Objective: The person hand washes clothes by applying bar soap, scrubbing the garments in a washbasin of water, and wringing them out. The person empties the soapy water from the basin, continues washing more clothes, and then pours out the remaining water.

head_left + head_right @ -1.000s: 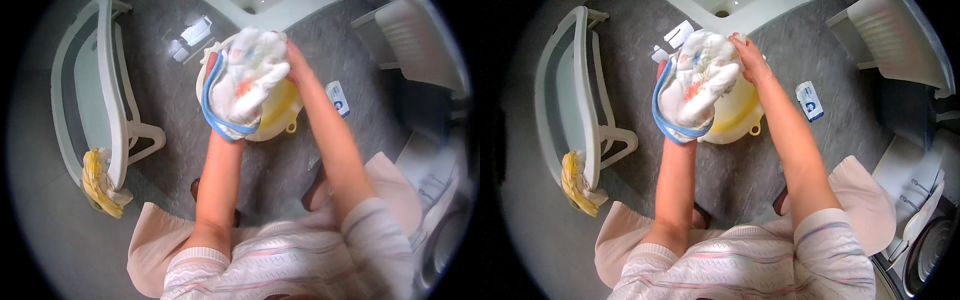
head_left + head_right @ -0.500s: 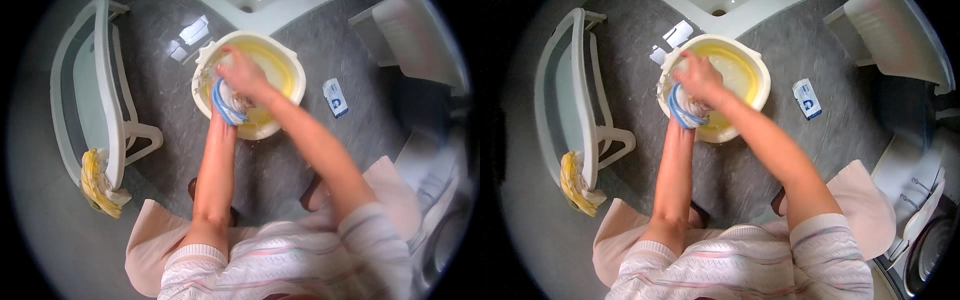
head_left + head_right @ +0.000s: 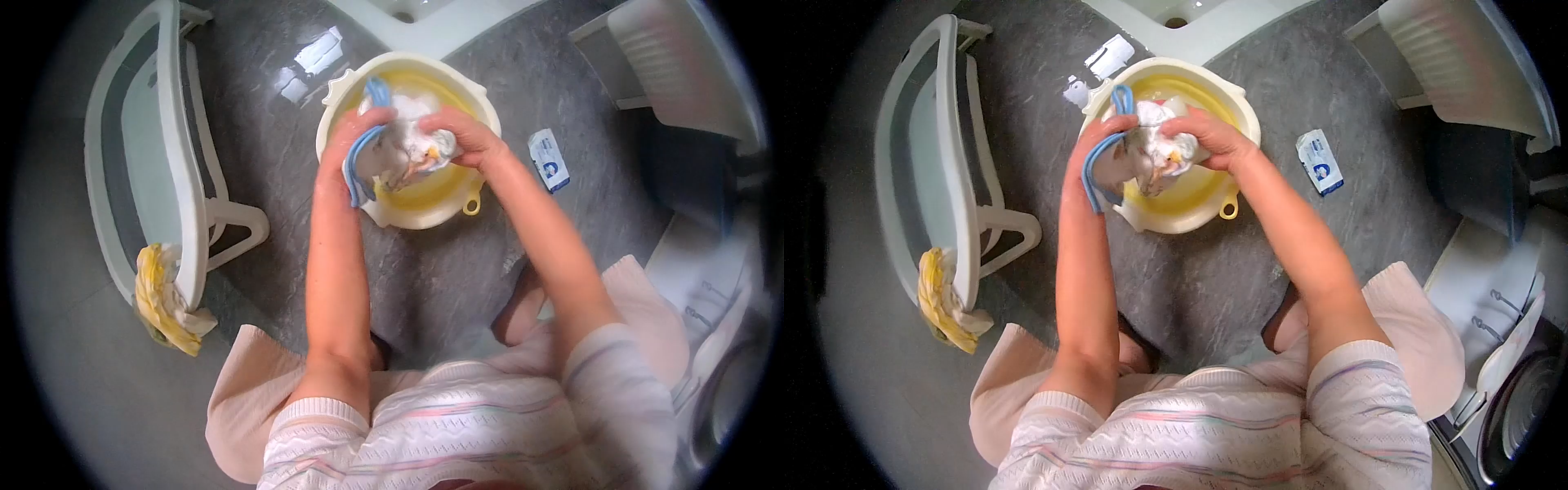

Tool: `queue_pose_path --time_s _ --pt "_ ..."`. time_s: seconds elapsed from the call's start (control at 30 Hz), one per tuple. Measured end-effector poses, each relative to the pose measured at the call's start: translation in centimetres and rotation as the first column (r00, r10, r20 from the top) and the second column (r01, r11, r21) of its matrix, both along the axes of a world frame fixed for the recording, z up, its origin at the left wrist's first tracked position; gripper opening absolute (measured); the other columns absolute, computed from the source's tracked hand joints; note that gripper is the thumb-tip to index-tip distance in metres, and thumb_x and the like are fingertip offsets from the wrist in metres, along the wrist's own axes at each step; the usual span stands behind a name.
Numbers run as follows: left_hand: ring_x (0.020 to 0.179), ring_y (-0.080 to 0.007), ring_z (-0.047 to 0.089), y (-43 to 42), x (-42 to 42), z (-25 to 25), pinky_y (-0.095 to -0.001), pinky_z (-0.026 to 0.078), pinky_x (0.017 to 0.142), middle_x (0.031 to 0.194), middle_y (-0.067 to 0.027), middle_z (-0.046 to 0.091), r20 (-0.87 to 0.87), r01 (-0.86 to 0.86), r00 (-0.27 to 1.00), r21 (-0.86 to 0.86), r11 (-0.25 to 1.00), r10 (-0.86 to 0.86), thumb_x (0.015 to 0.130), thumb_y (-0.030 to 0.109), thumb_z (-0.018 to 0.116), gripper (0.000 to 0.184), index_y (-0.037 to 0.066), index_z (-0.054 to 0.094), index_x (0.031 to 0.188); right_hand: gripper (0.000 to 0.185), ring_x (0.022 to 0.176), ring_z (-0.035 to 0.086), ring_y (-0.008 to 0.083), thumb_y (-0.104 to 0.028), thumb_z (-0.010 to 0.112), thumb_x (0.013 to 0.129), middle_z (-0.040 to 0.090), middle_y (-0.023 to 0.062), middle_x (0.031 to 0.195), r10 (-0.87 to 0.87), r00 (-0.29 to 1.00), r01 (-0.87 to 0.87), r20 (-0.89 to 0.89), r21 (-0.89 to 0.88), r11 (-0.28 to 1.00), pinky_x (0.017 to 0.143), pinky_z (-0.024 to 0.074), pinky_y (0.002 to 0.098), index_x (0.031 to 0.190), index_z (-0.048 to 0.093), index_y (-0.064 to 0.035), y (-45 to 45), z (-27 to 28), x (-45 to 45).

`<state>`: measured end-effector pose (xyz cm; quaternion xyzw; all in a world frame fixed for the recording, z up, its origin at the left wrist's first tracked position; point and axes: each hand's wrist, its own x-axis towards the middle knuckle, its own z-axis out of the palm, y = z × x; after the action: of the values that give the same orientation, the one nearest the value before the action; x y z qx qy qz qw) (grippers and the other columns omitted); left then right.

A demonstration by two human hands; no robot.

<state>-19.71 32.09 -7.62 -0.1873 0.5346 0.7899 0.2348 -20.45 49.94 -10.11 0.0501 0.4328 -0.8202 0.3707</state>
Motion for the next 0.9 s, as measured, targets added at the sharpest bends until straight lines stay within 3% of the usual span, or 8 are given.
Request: queue_pose_path --time_s 0.2,0.37,0.43,0.47,0.57,0.6,0.77,0.9 --pt "0.067 -0.0113 0.056 -1.8 -1.1 0.8 -0.024 0.045 0.061 0.076 -0.0059 0.06 -0.151 -0.114 0.985 -0.245 0.963 0.078 0.075 0.021 0.064 0.03 -0.004 0.063 0.091 0.055 0.095 0.058 0.0228 -0.005 0.057 0.069 0.055 0.0129 0.109 -0.07 0.997 0.062 -0.013 -0.327 0.943 0.084 0.0487 0.0349 0.122 0.042 -0.0005 1.7 3.3 -1.4" --pt "0.066 -0.0174 0.056 -1.7 -0.2 -1.4 -0.0296 0.049 0.062 0.085 -0.0095 0.059 0.095 -0.186 0.969 -0.319 0.929 0.226 0.082 0.047 0.052 0.053 -0.001 0.057 0.104 0.058 0.095 0.057 0.0204 -0.014 0.058 0.069 0.053 0.0123 0.111 0.243 0.844 -0.117 -0.477 0.279 0.953 0.083 0.0481 0.0327 0.124 0.041 -0.0073 -0.5 8.7 -2.3" --pt "0.105 -0.0295 0.051 1.5 0.4 -3.0 -0.0498 0.047 0.08 0.11 -0.0109 0.052 0.018 -0.322 0.94 0.368 0.872 0.34 0.083 0.055 0.044 0.06 0.007 0.046 0.118 0.057 0.098 0.054 0.0231 -0.017 0.06 0.068 0.05 0.0128 0.113 0.467 0.614 -0.023 -0.636 0.577 0.816 0.085 0.045 0.0356 0.122 0.043 -0.0126 -3.1 8.1 -0.7" --pt "0.121 -0.0313 0.038 1.9 1.1 -7.0 -0.0547 0.04 0.088 0.123 -0.0104 0.045 -0.2 -0.087 0.945 0.61 0.787 0.259 0.083 0.058 0.041 0.065 0.01 0.038 0.127 0.056 0.1 0.051 0.0264 -0.016 0.061 0.066 0.048 0.0137 0.112 0.568 0.432 0.151 -0.7 0.678 0.72 0.086 0.0423 0.0389 0.12 0.046 -0.0164 -4.8 6.9 0.5" --pt "0.124 -0.0302 0.032 4.0 2.9 -2.1 -0.0476 0.034 0.097 0.134 -0.0097 0.033 -0.246 0.063 0.933 0.828 0.557 0.261 0.084 0.056 0.037 0.064 0.012 0.034 0.131 0.051 0.103 0.048 0.0335 -0.029 0.06 0.073 0.049 0.0183 0.108 0.733 0.292 0.452 -0.615 0.764 0.461 0.086 0.0399 0.0425 0.119 0.046 -0.0132 -7.8 5.2 4.9" --pt "0.122 -0.0298 0.035 4.0 3.0 -2.8 -0.0456 0.035 0.097 0.133 -0.0096 0.034 -0.263 0.097 0.91 0.886 0.453 0.32 0.085 0.053 0.036 0.062 0.011 0.034 0.13 0.05 0.103 0.046 0.0333 -0.033 0.059 0.075 0.048 0.0172 0.109 0.672 0.332 0.512 -0.662 0.725 0.461 0.086 0.0389 0.0437 0.119 0.046 -0.0138 -7.9 4.2 4.6" --pt "0.11 -0.0276 0.048 4.4 2.2 -5.7 -0.0412 0.038 0.095 0.119 -0.0094 0.05 0.162 -0.411 0.882 0.724 0.554 0.443 0.087 0.045 0.04 0.054 0.007 0.041 0.124 0.049 0.104 0.044 0.0329 -0.042 0.054 0.079 0.046 0.015 0.11 0.433 0.679 0.542 -0.593 0.803 0.25 0.085 0.0362 0.0464 0.119 0.048 -0.0144 -6.4 1.3 -1.5" --pt "0.109 -0.0294 0.047 4.7 1.9 -3.3 -0.0404 0.037 0.096 0.12 -0.0125 0.048 0.091 -0.35 0.903 0.724 0.595 0.42 0.085 0.052 0.041 0.056 0.008 0.045 0.118 0.047 0.105 0.045 0.0342 -0.042 0.053 0.079 0.049 0.0168 0.109 0.516 0.572 0.569 -0.638 0.761 0.311 0.086 0.037 0.0454 0.114 0.052 -0.0112 -4.8 0.9 -0.9"
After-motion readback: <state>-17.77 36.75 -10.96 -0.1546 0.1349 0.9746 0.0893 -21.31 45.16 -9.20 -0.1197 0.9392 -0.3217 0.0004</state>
